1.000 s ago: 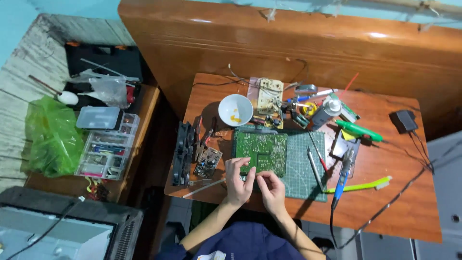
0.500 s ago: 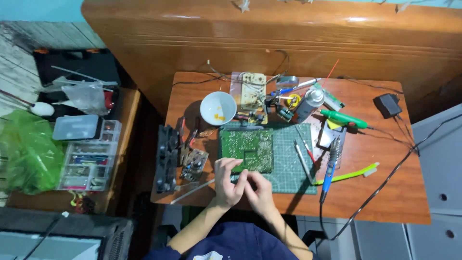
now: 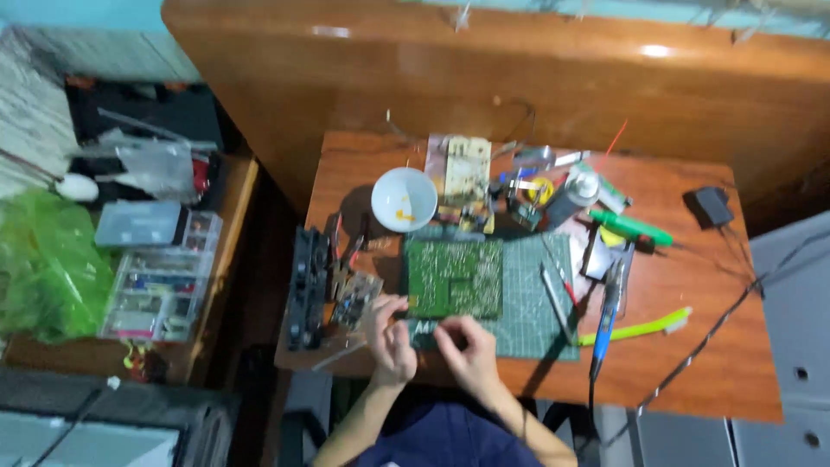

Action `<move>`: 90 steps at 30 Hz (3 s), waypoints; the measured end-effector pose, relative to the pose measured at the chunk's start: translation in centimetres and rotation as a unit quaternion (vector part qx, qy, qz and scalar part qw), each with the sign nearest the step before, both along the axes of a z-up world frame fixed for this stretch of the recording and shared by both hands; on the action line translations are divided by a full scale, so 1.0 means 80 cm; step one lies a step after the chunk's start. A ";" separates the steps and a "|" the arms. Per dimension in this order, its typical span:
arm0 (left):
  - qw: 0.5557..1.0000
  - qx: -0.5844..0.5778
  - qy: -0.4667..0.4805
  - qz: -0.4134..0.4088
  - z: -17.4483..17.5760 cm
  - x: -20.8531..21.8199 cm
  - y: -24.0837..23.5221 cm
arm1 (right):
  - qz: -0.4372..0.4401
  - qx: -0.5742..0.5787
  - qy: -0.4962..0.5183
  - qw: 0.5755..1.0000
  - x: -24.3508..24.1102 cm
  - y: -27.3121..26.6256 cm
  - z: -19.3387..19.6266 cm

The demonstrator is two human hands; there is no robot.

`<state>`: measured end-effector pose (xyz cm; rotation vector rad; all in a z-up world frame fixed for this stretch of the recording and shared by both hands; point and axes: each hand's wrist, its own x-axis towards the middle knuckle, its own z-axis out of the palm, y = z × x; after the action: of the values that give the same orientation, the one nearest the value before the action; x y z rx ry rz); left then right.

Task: Soldering electronic components onto a circuit board using a soldering iron on a workbench.

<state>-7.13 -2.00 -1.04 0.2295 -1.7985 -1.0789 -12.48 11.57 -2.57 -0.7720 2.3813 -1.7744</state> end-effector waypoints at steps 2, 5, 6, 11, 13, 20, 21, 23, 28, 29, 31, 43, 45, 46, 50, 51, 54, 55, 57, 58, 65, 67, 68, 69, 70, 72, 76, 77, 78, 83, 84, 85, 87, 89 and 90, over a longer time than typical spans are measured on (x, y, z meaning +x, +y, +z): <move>0.999 -0.018 0.009 -0.025 -0.008 0.002 -0.001 | -0.011 0.007 0.004 1.000 -0.004 0.004 -0.020; 0.996 -0.060 0.014 -0.064 -0.006 0.020 0.002 | -0.029 -0.002 0.000 1.000 0.006 0.008 -0.030; 0.994 -0.081 0.015 -0.072 -0.002 0.018 0.003 | -0.032 -0.016 -0.003 0.999 -0.001 0.008 -0.027; 0.990 -0.122 0.043 -0.051 -0.027 0.034 0.012 | -0.013 -0.043 -0.032 0.998 0.008 0.007 -0.027; 0.991 -0.122 0.050 -0.036 -0.027 0.033 0.011 | 0.001 -0.036 -0.034 0.999 0.009 0.010 -0.026; 0.990 -0.134 0.014 0.049 -0.046 0.023 0.013 | 0.037 -0.031 -0.052 0.997 0.006 0.018 -0.018; 0.989 -0.133 0.000 0.067 -0.044 0.023 0.013 | 0.040 -0.028 -0.051 0.997 0.005 0.019 -0.017; 0.989 -0.126 -0.012 0.078 -0.048 0.019 0.011 | 0.052 -0.021 -0.055 0.997 -0.002 0.021 -0.020; 0.990 -0.111 -0.032 0.082 -0.040 0.023 0.014 | 0.065 -0.010 -0.053 0.996 0.002 0.025 -0.016; 0.991 -0.109 -0.033 0.070 -0.038 0.025 0.012 | 0.062 -0.009 -0.043 0.997 0.004 0.023 -0.020; 0.993 -0.102 -0.032 0.053 -0.035 0.022 0.014 | 0.054 -0.003 -0.030 0.998 0.003 0.025 -0.021; 0.989 -0.098 -0.103 -0.033 -0.035 0.021 0.019 | 0.042 -0.016 0.014 0.999 0.019 0.027 -0.014; 0.988 -0.103 -0.105 -0.037 -0.035 0.022 0.020 | 0.034 -0.034 0.010 0.999 0.022 0.029 -0.013; 0.988 -0.102 -0.106 -0.039 -0.041 0.022 0.020 | 0.033 -0.034 0.009 0.999 0.023 0.030 -0.018; 0.988 -0.096 -0.110 -0.040 -0.054 0.020 0.017 | -0.013 -0.059 0.005 0.998 0.020 0.035 -0.025; 0.989 -0.086 -0.110 -0.043 -0.055 0.020 0.017 | -0.035 -0.068 0.008 0.997 0.018 0.036 -0.024; 0.990 -0.064 -0.111 -0.050 -0.041 0.022 0.020 | -0.083 -0.061 0.022 0.994 0.013 0.046 -0.037; 0.991 -0.064 -0.109 -0.050 -0.042 0.019 0.018 | -0.082 -0.062 0.024 0.994 0.008 0.048 -0.032; 0.989 -0.066 -0.115 -0.060 -0.047 0.019 0.019 | -0.123 -0.061 0.104 0.985 0.006 0.055 -0.024; 0.989 -0.065 -0.116 -0.058 -0.049 0.018 0.018 | -0.121 -0.061 0.104 0.985 0.005 0.055 -0.021; 0.987 -0.061 -0.138 -0.051 -0.047 0.020 0.020 | -0.097 -0.064 0.122 0.986 0.007 0.050 -0.001; 0.987 -0.065 -0.139 -0.050 -0.047 0.021 0.023 | -0.095 -0.066 0.118 0.986 0.007 0.052 -0.003; 0.987 -0.066 -0.139 -0.056 -0.046 0.022 0.023 | -0.097 -0.070 0.106 0.987 0.006 0.052 -0.005; 0.986 -0.067 -0.139 -0.061 -0.046 0.023 0.023 | -0.100 -0.075 0.094 0.988 0.006 0.052 -0.008; 0.986 -0.068 -0.139 -0.061 -0.049 0.024 0.023 | -0.100 -0.075 0.094 0.988 0.005 0.052 -0.011; 0.987 -0.056 -0.140 -0.064 -0.052 0.025 0.023 | -0.107 -0.066 0.083 0.989 0.002 0.053 -0.018; 0.989 -0.038 -0.135 -0.055 -0.052 0.024 0.022 | -0.109 -0.060 0.079 0.989 0.002 0.054 -0.020; 0.989 -0.039 -0.133 -0.051 -0.050 0.024 0.021 | -0.110 -0.057 0.080 0.989 0.001 0.054 -0.021; 0.989 -0.041 -0.133 -0.049 -0.048 0.026 0.021 | -0.112 -0.053 0.079 0.989 0.002 0.055 -0.022; 0.990 -0.034 -0.133 -0.045 -0.061 0.024 0.018 | -0.115 -0.045 0.079 0.989 0.006 0.057 -0.016; 0.989 -0.031 -0.135 -0.044 -0.060 0.025 0.018 | -0.114 -0.045 0.084 0.989 0.006 0.057 -0.017; 0.989 -0.031 -0.136 -0.045 -0.055 0.027 0.020 | -0.115 -0.045 0.083 0.989 0.008 0.059 -0.018; 0.989 -0.018 -0.143 -0.043 -0.043 0.028 0.021 | -0.114 -0.044 0.091 0.988 0.006 0.058 -0.016; 0.988 -0.026 -0.148 -0.042 -0.039 0.029 0.022 | -0.115 -0.045 0.091 0.988 0.006 0.056 -0.013; 0.986 -0.030 -0.157 -0.041 -0.039 0.032 0.024 | -0.116 -0.043 0.086 0.989 0.008 0.057 -0.013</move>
<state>-4.61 -0.10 -4.16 0.3052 -2.1353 -1.0907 -11.84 16.16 -3.60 -0.7105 2.6154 -1.9841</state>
